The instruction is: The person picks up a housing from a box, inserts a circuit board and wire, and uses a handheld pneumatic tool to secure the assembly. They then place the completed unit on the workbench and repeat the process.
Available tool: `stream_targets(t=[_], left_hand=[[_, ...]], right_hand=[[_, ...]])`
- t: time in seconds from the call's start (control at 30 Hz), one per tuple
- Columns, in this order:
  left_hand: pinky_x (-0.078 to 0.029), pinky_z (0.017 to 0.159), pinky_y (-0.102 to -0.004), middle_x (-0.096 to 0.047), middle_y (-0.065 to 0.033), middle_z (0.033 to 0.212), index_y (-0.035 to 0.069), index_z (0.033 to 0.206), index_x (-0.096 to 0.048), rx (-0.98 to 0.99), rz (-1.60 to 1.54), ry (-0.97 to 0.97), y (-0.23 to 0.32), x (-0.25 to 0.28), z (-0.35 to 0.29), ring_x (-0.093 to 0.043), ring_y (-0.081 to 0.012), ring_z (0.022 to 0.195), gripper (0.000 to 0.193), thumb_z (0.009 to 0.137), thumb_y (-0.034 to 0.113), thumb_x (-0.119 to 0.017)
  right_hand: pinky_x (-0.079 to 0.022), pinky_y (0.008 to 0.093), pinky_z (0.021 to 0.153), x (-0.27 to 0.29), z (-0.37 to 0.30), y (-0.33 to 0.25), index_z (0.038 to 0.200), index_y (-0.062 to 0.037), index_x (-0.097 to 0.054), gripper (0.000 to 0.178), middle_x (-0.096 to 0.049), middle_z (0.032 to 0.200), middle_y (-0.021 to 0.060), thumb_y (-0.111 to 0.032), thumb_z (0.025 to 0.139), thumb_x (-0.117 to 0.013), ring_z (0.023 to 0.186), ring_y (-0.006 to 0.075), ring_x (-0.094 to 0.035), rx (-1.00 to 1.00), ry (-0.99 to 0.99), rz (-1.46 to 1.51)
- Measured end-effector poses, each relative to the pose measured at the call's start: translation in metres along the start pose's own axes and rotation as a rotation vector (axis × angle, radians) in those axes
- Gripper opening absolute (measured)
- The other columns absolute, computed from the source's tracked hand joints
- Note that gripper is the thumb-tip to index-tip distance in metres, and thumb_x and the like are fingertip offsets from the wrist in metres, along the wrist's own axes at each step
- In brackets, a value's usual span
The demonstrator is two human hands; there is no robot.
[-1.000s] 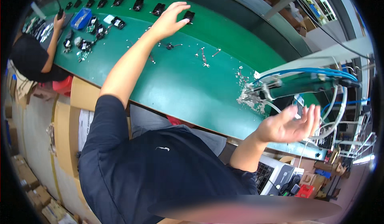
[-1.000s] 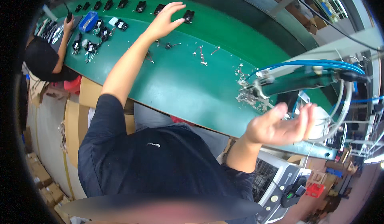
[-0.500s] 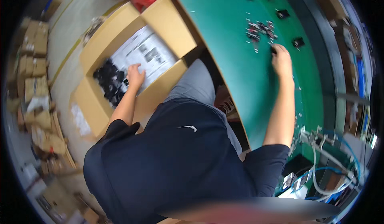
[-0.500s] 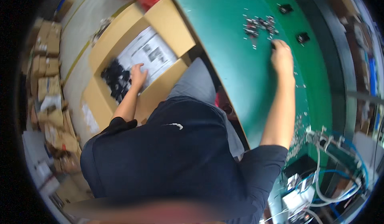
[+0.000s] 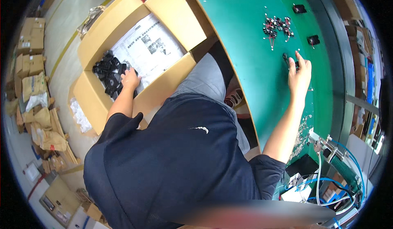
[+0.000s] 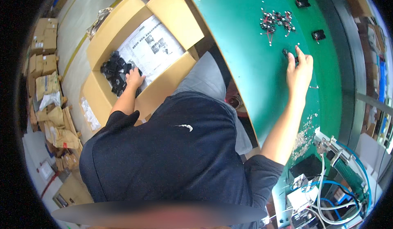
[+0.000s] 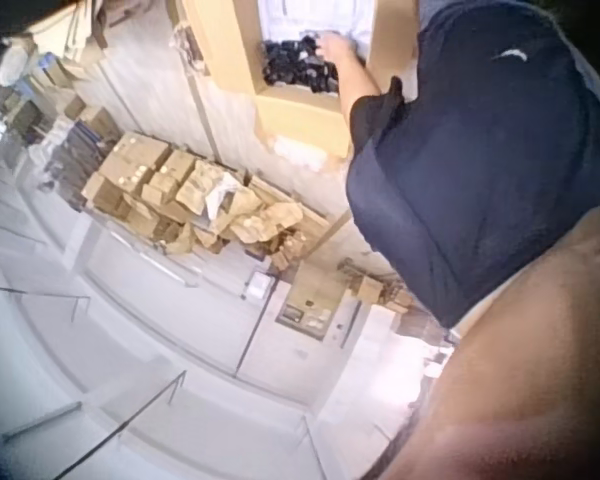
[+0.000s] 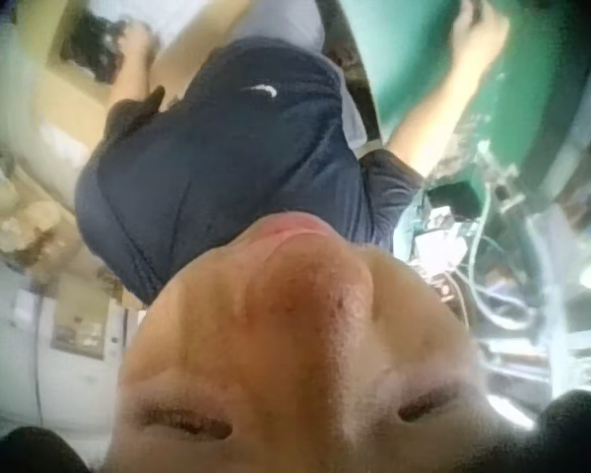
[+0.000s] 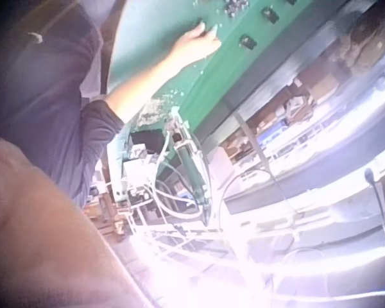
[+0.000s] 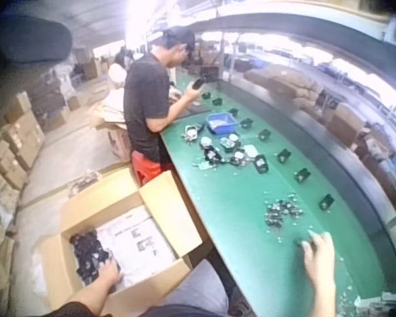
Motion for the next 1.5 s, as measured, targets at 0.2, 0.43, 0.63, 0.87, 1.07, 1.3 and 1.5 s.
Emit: stream_targets(t=[0.2,0.43,0.63,0.87,1.07,1.3,1.5], left_hand=[[-0.048,0.105,-0.0504,-0.061,-0.0135,0.137,0.010,0.136,-0.059,-0.054,-0.056,0.153,-0.002,0.014,0.007,-0.058,-0.0381,0.126,0.061,0.087,0.041,-0.078],[-0.048,0.099,-0.0458,-0.060,-0.0208,0.121,-0.003,0.138,-0.057,-0.645,-0.617,0.682,0.092,0.135,-0.031,-0.059,-0.0361,0.111,0.048,0.098,0.023,-0.068],[-0.048,0.101,-0.0406,-0.062,-0.0171,0.124,0.002,0.142,-0.056,-1.653,-0.724,0.422,0.346,0.213,-0.258,-0.060,-0.0321,0.113,0.065,0.084,0.014,-0.084],[-0.038,0.106,-0.0444,-0.065,-0.0075,0.127,0.011,0.128,-0.063,-2.177,-0.232,-0.046,0.485,0.155,-0.398,-0.057,-0.0287,0.124,0.056,0.078,0.022,-0.085],[-0.029,0.121,-0.0473,-0.039,-0.0088,0.161,0.020,0.153,-0.052,-2.302,-0.014,-0.036,0.495,0.144,-0.403,-0.035,-0.0334,0.150,0.083,0.076,0.012,-0.083],[-0.032,0.117,-0.0512,-0.041,-0.0146,0.155,0.016,0.159,-0.038,-1.972,-0.413,0.025,0.492,0.150,-0.377,-0.042,-0.0357,0.142,0.113,0.062,0.032,-0.095],[-0.033,0.113,-0.0474,-0.055,-0.0133,0.141,0.008,0.148,-0.045,-1.910,-0.391,0.143,0.503,0.135,-0.386,-0.049,-0.0354,0.135,0.101,0.065,0.035,-0.095]], right_hand=[[-0.056,0.0299,0.081,0.000,-0.097,-0.003,0.121,-0.0062,-0.073,0.033,-0.073,0.102,0.0079,-0.012,0.089,-0.079,0.089,0.0149,-0.068,-0.292,0.054,0.464],[-0.058,0.0392,0.090,0.025,-0.171,-0.012,0.114,-0.0052,-0.072,0.029,-0.070,0.118,0.0150,-0.003,0.085,-0.076,0.107,0.0328,-0.069,-0.256,0.220,0.287],[-0.056,0.0396,0.092,0.037,-0.201,0.004,0.111,-0.0053,-0.074,0.036,-0.068,0.119,0.0117,-0.011,0.077,-0.086,0.110,0.0312,-0.065,-0.317,0.296,0.255],[-0.052,0.0417,0.099,0.042,-0.218,0.015,0.118,-0.0056,-0.071,0.041,-0.067,0.123,0.0112,-0.009,0.079,-0.083,0.118,0.0318,-0.061,-0.297,0.192,0.335],[-0.053,0.0408,0.097,0.045,-0.209,0.012,0.117,-0.0049,-0.071,0.035,-0.066,0.123,0.0120,-0.006,0.083,-0.078,0.116,0.0328,-0.062,-0.197,0.156,0.395],[-0.055,0.0417,0.085,0.035,-0.203,0.016,0.103,-0.0035,-0.073,0.031,-0.064,0.102,0.0102,-0.017,0.078,-0.086,0.100,0.0298,-0.064,-0.360,0.169,0.328],[-0.054,0.0399,0.080,0.035,-0.208,0.018,0.099,-0.0041,-0.075,0.024,-0.064,0.096,0.0089,-0.012,0.078,-0.085,0.093,0.0289,-0.064,-0.394,0.250,0.325]])
Point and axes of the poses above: each hand's wrist, its own z-axis towards the middle knuckle, its own x-axis out of the back of the hand, y = z × x, the point moved 10 cm from there along z, towards the middle knuckle
